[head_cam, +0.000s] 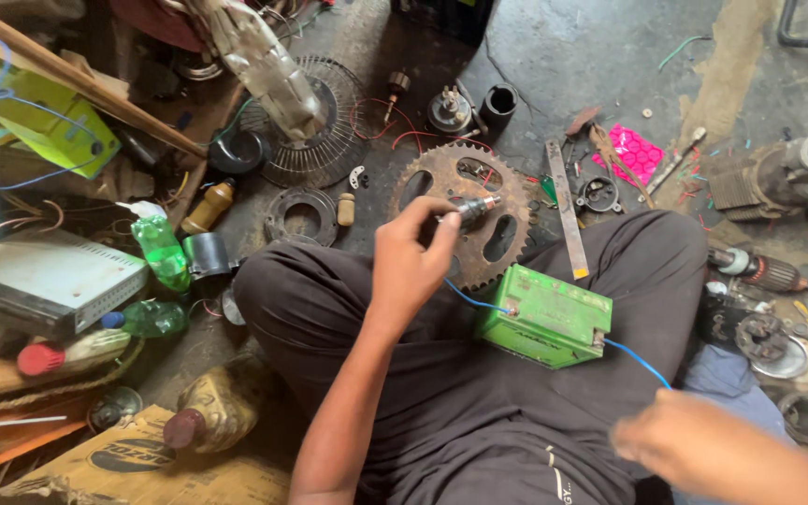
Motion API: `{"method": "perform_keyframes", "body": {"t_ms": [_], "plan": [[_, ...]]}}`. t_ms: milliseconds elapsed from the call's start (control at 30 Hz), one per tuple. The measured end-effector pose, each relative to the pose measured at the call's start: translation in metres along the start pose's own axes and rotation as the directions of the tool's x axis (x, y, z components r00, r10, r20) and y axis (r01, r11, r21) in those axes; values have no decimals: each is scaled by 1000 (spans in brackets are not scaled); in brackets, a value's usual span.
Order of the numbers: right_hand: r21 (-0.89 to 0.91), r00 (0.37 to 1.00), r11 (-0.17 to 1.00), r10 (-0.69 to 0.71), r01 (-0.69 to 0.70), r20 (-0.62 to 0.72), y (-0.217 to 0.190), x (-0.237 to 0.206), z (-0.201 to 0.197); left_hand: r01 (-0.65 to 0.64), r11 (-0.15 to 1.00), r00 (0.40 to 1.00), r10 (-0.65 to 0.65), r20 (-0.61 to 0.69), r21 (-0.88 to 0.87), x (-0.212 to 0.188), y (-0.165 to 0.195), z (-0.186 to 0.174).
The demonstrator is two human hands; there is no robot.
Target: The person sits on the floor and uses a metal file to smooth a small cylindrical component held in their left hand. They then connect a green battery to the component using blue wires to test it, before placing the component back onto a large metal gear.
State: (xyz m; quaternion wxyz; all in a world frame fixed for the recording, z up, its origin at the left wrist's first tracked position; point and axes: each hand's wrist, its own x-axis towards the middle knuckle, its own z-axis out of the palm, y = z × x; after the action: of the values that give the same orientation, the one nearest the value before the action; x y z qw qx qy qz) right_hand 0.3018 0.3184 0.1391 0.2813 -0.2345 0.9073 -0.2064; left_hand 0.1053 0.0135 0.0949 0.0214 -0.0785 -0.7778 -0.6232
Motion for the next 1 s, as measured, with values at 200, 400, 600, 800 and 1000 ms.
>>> {"method": "perform_keyframes", "body": {"t_ms": [200,400,600,800,1000], "plan": [[721,771,486,138,493,-621,39,60,-45,-258,943,966,243,93,209,21,-6,23],[705,470,602,532,376,-705,24,168,-27,-223,934,961,164,221,280,40,-23,32],[568,469,812,557,-135,-685,9,184,-41,-200,968,948,151,282,154,53,-26,31],[326,487,945,289,-10,-824,5,198,-49,28,999,987,-30,161,15,53,-30,38],[637,489,769,579,-61,-652,-8,224,-28,82,993,988,-92,125,87,54,-43,39]]}}
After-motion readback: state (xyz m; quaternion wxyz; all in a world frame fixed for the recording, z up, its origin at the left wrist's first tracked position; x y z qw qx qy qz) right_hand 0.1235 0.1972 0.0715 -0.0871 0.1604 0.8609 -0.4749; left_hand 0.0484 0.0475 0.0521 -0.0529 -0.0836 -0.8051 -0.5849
